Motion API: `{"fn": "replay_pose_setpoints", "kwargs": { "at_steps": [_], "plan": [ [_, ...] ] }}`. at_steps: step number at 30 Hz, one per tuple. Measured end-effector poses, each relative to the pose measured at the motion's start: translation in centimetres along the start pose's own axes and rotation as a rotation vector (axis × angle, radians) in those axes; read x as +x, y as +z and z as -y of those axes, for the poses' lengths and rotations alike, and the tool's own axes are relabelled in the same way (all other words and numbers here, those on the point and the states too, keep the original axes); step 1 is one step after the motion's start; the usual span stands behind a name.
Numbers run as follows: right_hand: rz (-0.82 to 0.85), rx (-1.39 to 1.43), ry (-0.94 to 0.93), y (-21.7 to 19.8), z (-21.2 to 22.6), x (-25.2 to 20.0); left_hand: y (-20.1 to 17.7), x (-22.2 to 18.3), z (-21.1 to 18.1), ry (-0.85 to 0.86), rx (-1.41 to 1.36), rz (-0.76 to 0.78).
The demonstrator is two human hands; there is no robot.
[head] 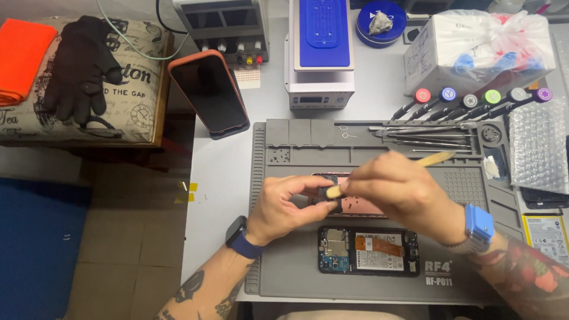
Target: The person cleans a small black electronic component with a brush and a cotton swab. They then place the component onto the internal circuit board of a disassembled smartphone and secure it using a screwdriver.
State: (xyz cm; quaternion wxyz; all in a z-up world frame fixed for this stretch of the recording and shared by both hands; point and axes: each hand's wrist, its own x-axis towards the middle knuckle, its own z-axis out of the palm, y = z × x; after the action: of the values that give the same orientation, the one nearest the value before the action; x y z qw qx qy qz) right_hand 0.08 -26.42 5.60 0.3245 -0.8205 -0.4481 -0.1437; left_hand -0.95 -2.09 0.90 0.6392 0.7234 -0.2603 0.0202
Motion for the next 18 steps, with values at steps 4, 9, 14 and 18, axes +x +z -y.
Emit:
{"fn": "replay_pose_setpoints", "kwargs": {
  "at_steps": [4,9,14,18],
  "plan": [
    [0.052,0.038,-0.013,0.2,0.4,0.2,0.0,-0.1,0.4,0.016,0.022,0.009],
    [0.048,0.037,-0.071,-0.1,0.6,1.1,-0.2,-0.1,0.5,0.045,0.054,0.017],
    [0.025,0.017,-0.052,-0.3,0.4,1.1,0.0,0.0,0.4,0.031,0.046,-0.007],
    [0.037,0.021,-0.061,-0.3,0.7,1.1,-0.2,0.3,0.1,0.028,0.019,0.023]
  ]
}}
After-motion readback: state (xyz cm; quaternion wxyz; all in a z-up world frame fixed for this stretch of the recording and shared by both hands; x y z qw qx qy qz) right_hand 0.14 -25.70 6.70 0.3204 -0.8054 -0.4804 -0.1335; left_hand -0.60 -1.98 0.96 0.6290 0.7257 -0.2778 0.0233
